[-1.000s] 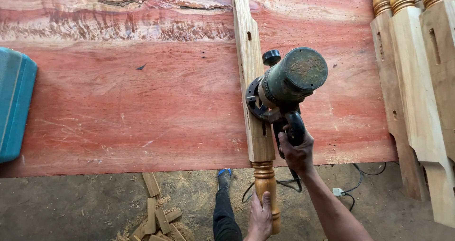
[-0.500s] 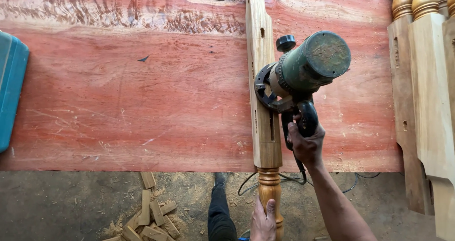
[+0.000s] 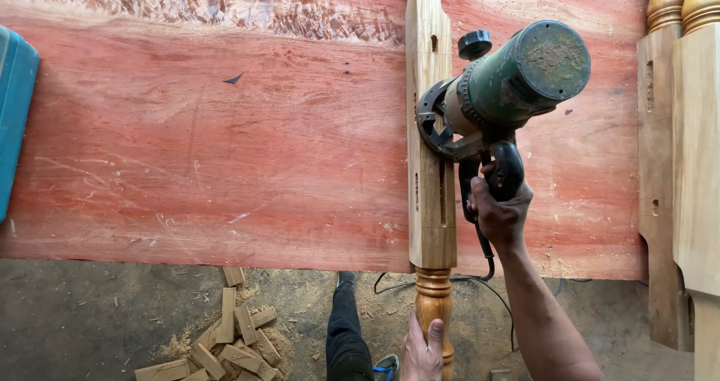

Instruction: The person uses a handheld electric router to carve a groove along the length of a wooden post. They guide the tool along the wood, creating a channel, and then lift the post to inspect the work before placing it back down.

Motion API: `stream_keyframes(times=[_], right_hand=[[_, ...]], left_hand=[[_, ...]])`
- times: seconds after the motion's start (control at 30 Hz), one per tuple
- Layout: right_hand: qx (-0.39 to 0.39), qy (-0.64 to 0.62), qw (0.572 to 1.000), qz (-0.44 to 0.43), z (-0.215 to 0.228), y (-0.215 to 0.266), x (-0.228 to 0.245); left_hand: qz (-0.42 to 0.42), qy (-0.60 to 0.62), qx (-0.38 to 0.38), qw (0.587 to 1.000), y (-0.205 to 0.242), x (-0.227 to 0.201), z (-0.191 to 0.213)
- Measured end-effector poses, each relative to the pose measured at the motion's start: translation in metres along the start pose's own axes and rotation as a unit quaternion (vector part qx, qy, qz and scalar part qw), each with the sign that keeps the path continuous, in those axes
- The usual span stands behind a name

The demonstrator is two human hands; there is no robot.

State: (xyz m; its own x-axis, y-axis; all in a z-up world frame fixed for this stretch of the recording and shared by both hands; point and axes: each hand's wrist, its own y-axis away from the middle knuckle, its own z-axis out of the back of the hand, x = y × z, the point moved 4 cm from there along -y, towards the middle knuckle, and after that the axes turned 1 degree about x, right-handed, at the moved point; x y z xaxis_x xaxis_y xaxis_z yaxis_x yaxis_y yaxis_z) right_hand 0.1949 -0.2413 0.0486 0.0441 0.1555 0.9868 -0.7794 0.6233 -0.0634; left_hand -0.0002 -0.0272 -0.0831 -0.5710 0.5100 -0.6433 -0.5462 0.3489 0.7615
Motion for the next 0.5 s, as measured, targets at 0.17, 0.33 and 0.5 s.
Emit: stream_keyframes(times=[0.17,0.33,0.5], right_hand=[[0.004,-0.004,1.0,0.012,0.0,-0.007,-0.002],[-0.001,-0.014,1.0,0.0,-0.002,-0.013,-0.003],[-0.004,-0.023,1.0,-0.001,-0.005,-0.018,-0.001]], left_hand=[[-0.002,-0.019,-0.015,1.0,-0.013,0.024,-0.015],[0.007,-0.031,-0.011,0.999,-0.012,0.026,-0.016],[-0.034,-0.015,-0.029,0.999,-0.023,0.045,-0.027]])
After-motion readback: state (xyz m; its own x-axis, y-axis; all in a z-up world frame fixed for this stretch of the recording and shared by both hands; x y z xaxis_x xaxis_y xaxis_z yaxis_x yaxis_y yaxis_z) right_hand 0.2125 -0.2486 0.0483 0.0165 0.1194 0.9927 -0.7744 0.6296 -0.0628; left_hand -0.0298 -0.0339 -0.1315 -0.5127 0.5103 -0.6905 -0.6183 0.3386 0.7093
